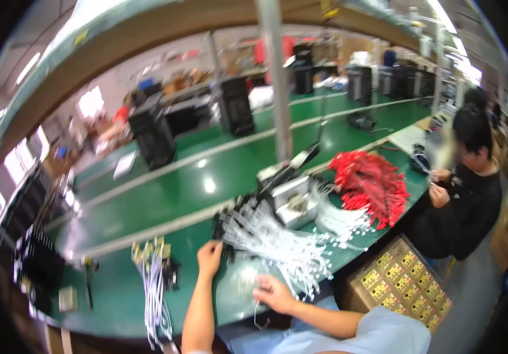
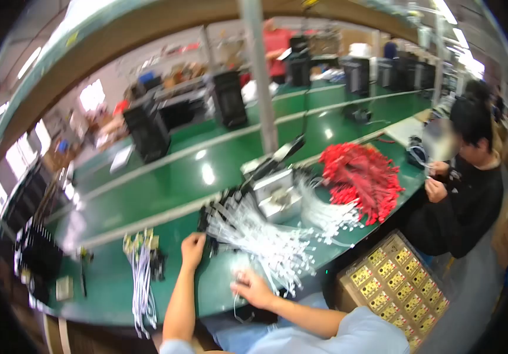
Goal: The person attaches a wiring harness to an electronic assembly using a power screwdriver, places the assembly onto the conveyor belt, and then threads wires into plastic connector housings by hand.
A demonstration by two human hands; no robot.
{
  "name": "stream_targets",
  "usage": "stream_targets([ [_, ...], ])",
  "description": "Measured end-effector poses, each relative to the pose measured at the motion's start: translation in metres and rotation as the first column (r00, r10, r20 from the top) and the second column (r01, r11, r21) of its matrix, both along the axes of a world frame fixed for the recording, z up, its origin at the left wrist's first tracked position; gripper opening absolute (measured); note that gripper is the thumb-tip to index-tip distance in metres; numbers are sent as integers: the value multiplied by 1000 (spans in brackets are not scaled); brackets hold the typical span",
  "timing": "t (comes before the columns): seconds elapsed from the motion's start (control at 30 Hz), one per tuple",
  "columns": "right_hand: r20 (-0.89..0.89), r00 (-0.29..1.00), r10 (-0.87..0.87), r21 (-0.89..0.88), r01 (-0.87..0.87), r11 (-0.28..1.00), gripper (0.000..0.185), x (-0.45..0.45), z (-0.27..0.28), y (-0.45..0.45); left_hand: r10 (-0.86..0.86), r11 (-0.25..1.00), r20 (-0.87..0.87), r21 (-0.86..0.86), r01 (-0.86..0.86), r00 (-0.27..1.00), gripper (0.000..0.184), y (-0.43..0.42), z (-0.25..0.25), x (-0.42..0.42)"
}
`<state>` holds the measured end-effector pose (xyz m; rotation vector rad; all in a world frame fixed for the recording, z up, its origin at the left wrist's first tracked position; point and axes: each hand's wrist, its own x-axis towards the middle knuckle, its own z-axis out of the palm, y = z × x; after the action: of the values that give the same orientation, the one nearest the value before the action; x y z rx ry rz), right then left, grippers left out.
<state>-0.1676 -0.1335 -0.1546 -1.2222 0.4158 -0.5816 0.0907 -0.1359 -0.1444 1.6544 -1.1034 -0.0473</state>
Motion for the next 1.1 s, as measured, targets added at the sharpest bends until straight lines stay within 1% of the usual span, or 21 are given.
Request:
stream_targets([
  [0.03, -11, 1000, -10, 15, 10, 1000, 49, -1, 7, 0, 19, 999, -21, 48, -18, 1000, 19, 3, 9, -7],
  [0.07, 37, 999, -13, 83, 10, 997, 52, -2, 13, 1, 30, 997, -42, 75, -27, 999, 20, 6, 11, -8],
  [0.1, 73, 997, -17, 90, 10, 996, 51, -3, 9, 0, 34, 994, -28, 102, -31, 999, 22, 7, 13, -9],
  [0.13, 53, 997, -49, 131, 42, 990, 48, -4, 14, 3, 44, 994, -39, 104, -40, 998, 22, 8, 10, -8],
  [0.17, 93, 995, -28, 116, 17, 993, 45, -6, 9, 2, 48, 995, -31, 88, -45, 998, 22, 8, 5, -6],
  [0.2, 102, 995, -17, 98, 6, 995, 43, -6, 6, 1, 43, 996, -62, 85, -37, 997, 21, 9, 5, -7],
  [0.27, 113, 993, -36, 89, 26, 996, 38, -6, 7, 3, 52, 996, -71, 80, -46, 996, 20, 13, 7, -11],
  [0.3, 111, 992, -63, 99, 52, 994, 36, -6, 14, 3, 48, 996, -70, 81, -42, 996, 20, 14, 7, -11],
  [0.33, 81, 992, -99, 105, 90, 990, 29, -4, 28, 5, 60, 994, -76, 95, -53, 995, 20, 15, 7, -10],
  [0.37, 71, 993, -91, 116, 82, 990, 29, -2, 27, 0, 54, 995, -83, 90, -46, 995, 20, 14, 7, -10],
  [0.43, 93, 995, -31, 201, 11, 979, 23, 4, 24, -10, 51, 995, -89, 96, -42, 995, 20, 11, 7, -9],
  [0.47, 135, 990, -28, 348, -20, 937, 19, 9, 30, -10, 46, 995, -98, 91, -38, 994, 20, 11, 7, -10],
  [0.5, 181, 983, -16, 473, -72, 878, 21, 12, 31, -12, 42, 996, -105, 85, -33, 994, 20, 11, 6, -10],
  [0.57, 226, 974, 0, 566, -132, 814, 22, 19, 33, -11, 47, 995, -109, 88, -38, 993, 20, 11, 6, -9],
  [0.63, 231, 973, -20, 598, -126, 792, 22, 24, 33, -6, 43, 994, -140, 102, -29, 989, 21, 13, 5, -9],
  [0.67, 233, 972, -42, 622, -116, 774, 22, 25, 33, -6, 43, 995, -120, 98, -31, 992, 21, 12, 3, -8],
  [0.7, 233, 972, -36, 622, -120, 774, 22, 25, 29, -8, 48, 995, -120, 97, -37, 992, 21, 11, 4, -7],
  [0.77, 283, 959, 12, 636, -197, 746, 20, 22, 18, -12, 37, 995, -128, 93, -25, 991, 21, 12, 4, -8],
  [1.0, 308, 951, -14, 651, -200, 733, 19, 20, 20, -10, 35, 994, -133, 108, -21, 990, 20, 12, 5, -10],
  [1.1, 337, 942, 9, 612, -226, 758, 20, 20, 15, -11, 47, 993, -140, 117, -31, 989, 20, 11, 6, -11],
])
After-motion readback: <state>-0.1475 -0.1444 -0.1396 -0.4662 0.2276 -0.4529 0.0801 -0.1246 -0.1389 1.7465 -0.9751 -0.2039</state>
